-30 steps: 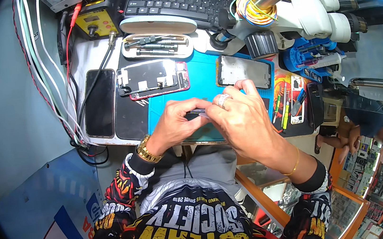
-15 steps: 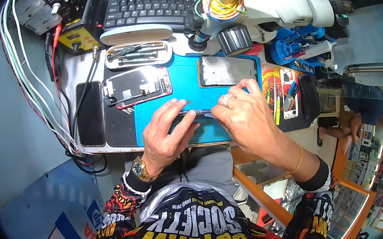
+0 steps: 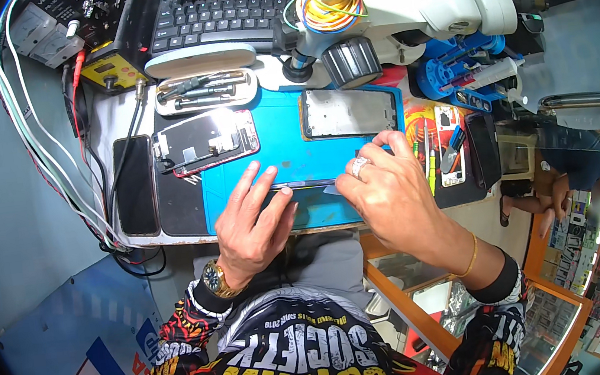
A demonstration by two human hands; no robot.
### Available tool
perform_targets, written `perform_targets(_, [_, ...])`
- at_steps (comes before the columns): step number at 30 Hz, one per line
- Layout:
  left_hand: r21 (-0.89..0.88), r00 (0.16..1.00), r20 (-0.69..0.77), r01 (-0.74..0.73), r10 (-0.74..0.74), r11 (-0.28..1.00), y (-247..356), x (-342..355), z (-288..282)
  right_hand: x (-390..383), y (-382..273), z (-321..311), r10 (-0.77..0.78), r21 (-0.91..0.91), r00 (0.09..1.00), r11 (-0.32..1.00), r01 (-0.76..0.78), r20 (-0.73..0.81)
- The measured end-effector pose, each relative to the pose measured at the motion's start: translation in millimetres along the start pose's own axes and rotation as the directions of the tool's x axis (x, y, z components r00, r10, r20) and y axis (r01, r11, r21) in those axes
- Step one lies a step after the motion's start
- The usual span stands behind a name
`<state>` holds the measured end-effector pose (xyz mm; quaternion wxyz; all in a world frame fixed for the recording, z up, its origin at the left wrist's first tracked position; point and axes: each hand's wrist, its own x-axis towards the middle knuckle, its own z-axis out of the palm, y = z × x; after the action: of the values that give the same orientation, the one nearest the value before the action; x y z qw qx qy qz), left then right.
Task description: The person performs a screen replacement on a mobile phone, using a small tool to pry the screen away from the frame and applying adhesive to the edges.
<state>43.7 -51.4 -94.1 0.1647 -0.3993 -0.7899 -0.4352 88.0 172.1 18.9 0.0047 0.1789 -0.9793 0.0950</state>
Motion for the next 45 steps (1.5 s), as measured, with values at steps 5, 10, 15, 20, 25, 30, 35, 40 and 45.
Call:
perform_targets(5, [0.005, 0.999, 0.025, 0.026, -0.026, 1.0, 3.4, -0.6, -2.5, -1.9, 2.8, -0.8, -0.006, 0.003, 1.0, 1.0, 0.006, -0.005])
perform_targets(10, [0.007, 0.999, 0.036, 0.038, -0.038, 0.999, 5.1, -1.2, -2.7, -3.4, 3.1, -1.1, 0.005, -0.007, 1.0, 1.0, -0.005, 0.019])
perform_targets(15, [0.013, 0.998, 0.047, 0.043, -0.044, 0.999, 6.2, 0.2, -3.4, -3.9, 4.0, -1.6, 0.002, -0.012, 1.0, 1.0, -0.001, 0.014])
perform_targets(20, [0.016, 0.997, 0.052, 0.054, -0.055, 0.998, 6.3, 0.5, -4.1, -3.5, 4.8, -2.7, 0.003, -0.023, 1.0, 1.0, -0.003, 0.012])
perform_targets(25, [0.034, 0.998, 0.049, 0.031, -0.033, 0.999, 3.6, -3.0, -2.1, -4.1, 4.7, -7.1, 0.011, -0.026, 0.997, 1.0, -0.009, 0.075])
perform_targets(30, [-0.002, 0.996, 0.074, 0.047, -0.047, 0.999, 6.0, -1.0, -6.3, 2.7, 11.8, -20.1, 0.001, 0.036, 0.983, 0.999, -0.008, 0.185])
perform_targets(35, [-0.011, 0.992, 0.082, 0.095, -0.093, 0.995, 8.4, 3.6, -3.9, 21.2, 33.8, -35.9, 0.022, 0.206, 0.887, 0.97, -0.131, 0.462])
perform_targets(40, [-0.042, 0.99, 0.065, 0.127, -0.124, 0.991, 9.1, 0.8, -0.5, 19.8, 33.6, -33.5, -0.044, 0.237, 0.917, 0.97, -0.057, 0.396])
perform_targets(45, [-0.072, 0.986, 0.048, 0.162, -0.159, 0.984, 12.5, -0.4, -2.5, 10.9, -4.9, -26.1, 0.023, -0.004, 0.958, 1.0, -0.023, 0.286])
